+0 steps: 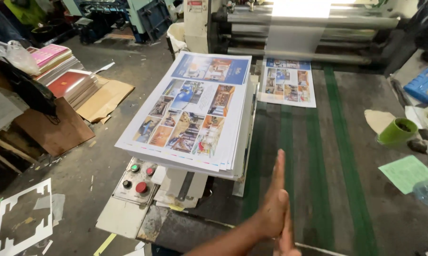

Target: Manually organizing and stacking printed brochure sheets from a production line.

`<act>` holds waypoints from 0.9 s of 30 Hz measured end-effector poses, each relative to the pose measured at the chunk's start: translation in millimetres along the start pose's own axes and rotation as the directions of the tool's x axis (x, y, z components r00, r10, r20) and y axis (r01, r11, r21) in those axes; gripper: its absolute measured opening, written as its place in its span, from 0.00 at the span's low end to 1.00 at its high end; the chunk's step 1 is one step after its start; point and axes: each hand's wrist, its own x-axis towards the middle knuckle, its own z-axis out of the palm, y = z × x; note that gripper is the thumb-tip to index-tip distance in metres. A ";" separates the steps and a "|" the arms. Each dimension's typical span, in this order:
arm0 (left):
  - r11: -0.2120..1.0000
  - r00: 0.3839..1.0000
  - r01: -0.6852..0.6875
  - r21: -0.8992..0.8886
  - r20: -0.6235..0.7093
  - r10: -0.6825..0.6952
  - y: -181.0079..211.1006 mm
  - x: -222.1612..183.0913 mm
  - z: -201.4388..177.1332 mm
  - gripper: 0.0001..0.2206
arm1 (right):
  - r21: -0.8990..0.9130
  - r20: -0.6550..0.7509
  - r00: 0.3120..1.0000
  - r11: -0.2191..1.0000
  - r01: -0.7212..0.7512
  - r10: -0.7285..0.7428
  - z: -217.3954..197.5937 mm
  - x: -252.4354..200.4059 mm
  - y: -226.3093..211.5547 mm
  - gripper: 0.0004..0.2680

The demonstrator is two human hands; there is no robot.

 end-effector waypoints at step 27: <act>0.726 0.943 -0.305 0.616 0.086 0.323 26.9 4.7 -122.2 0.42 | 0.486 0.629 0.775 0.744 -0.458 0.066 9.4 66.5 -122.7 0.36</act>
